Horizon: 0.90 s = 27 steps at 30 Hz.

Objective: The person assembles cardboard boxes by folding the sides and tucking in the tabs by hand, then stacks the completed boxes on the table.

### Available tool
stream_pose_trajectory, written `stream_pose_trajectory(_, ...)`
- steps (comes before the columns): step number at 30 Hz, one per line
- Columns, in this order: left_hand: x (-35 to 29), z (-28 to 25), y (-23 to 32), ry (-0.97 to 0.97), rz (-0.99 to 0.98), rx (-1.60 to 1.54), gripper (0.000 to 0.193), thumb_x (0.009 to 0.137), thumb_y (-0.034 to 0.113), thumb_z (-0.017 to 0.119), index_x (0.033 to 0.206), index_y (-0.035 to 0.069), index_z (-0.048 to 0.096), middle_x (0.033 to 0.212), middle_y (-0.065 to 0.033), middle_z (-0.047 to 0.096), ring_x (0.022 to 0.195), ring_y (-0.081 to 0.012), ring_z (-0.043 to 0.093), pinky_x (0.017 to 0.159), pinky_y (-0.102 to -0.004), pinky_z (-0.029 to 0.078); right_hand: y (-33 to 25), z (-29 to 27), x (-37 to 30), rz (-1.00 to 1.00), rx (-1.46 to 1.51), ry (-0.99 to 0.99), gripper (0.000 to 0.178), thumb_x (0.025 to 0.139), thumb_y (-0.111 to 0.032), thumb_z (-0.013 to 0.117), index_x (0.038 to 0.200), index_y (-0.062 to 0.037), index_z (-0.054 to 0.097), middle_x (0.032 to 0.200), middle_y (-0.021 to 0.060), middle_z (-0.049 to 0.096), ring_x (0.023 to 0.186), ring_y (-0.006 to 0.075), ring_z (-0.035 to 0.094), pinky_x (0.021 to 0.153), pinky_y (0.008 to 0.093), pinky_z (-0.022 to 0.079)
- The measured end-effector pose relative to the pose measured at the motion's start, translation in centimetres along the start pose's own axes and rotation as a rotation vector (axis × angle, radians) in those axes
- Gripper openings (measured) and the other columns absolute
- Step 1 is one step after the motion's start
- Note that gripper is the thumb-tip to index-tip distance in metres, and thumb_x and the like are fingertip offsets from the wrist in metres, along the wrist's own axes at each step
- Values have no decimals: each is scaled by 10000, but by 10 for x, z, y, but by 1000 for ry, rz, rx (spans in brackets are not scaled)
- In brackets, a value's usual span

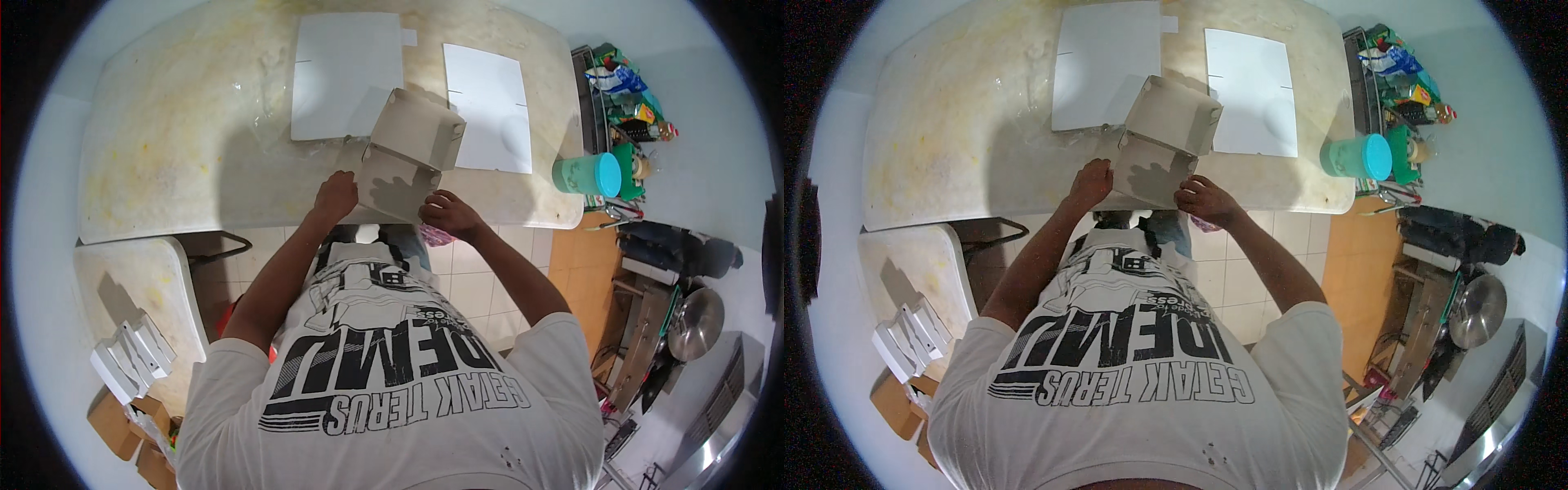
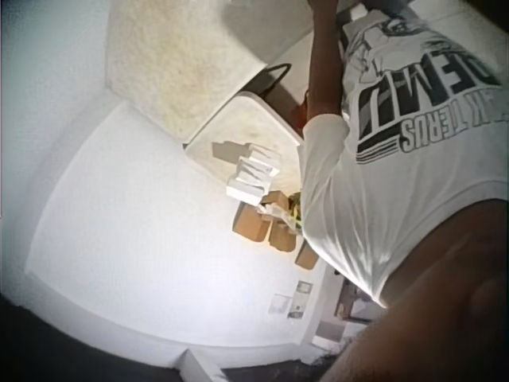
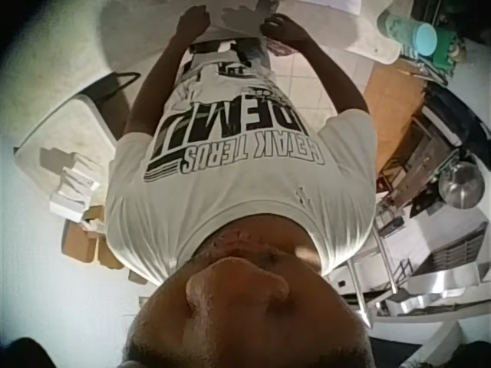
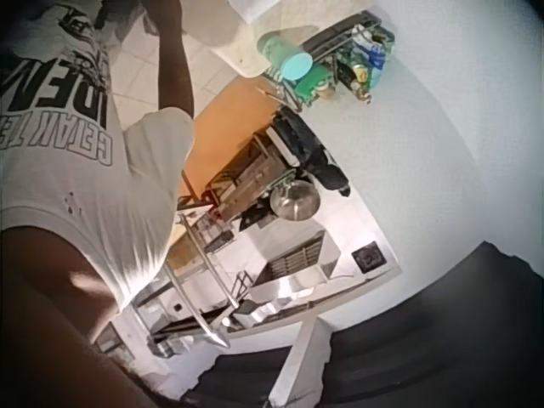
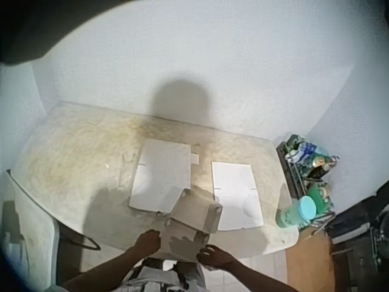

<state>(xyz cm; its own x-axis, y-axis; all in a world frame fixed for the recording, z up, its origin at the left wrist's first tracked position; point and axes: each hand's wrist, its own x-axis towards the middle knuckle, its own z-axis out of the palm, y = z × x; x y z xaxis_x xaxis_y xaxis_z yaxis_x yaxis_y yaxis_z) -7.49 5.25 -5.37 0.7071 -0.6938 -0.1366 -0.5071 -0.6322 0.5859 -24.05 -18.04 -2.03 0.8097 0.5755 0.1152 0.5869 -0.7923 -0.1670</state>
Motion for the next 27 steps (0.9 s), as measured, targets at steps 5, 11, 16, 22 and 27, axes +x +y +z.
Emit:
stream_pose_trajectory(5,1,-4,-1,-95,-39,23,155,791,132,482,845,-2,541,881,-192,550,861,-354,554,754,-451,455,-3,-2,3,-8,-15,-32,186,676,-154,586,861,-136,589,985,-17,558,1044,163,474,1002,383,326)
stream_pose_trajectory(11,-2,-9,4,-90,-79,32,168,781,133,488,850,-9,547,889,-198,555,877,-360,548,775,-452,448,8,3,5,-80,-11,-38,222,693,-150,575,912,-117,566,998,11,555,1048,185,482,1003,367,328)
stream_pose_trajectory(16,3,-4,6,-98,-114,111,160,773,121,504,848,-13,549,893,-209,563,873,-369,553,768,-444,453,15,12,13,-151,95,-85,151,712,-112,559,863,-111,557,932,20,559,1017,198,494,999,346,330)
stream_pose_trajectory(22,-3,1,8,-93,-149,173,136,739,102,551,824,-4,548,849,-226,578,839,-384,573,751,-449,462,17,-5,33,-299,6,-409,122,693,-140,593,810,-126,563,894,2,563,1038,179,477,992,337,322)
stream_pose_trajectory(27,-16,-10,35,-131,-388,119,194,739,169,601,833,6,554,774,-194,604,828,-380,584,746,-436,465,29,-7,19,-204,147,-205,138,700,-183,631,825,-139,590,894,-3,575,1033,177,482,971,347,340)
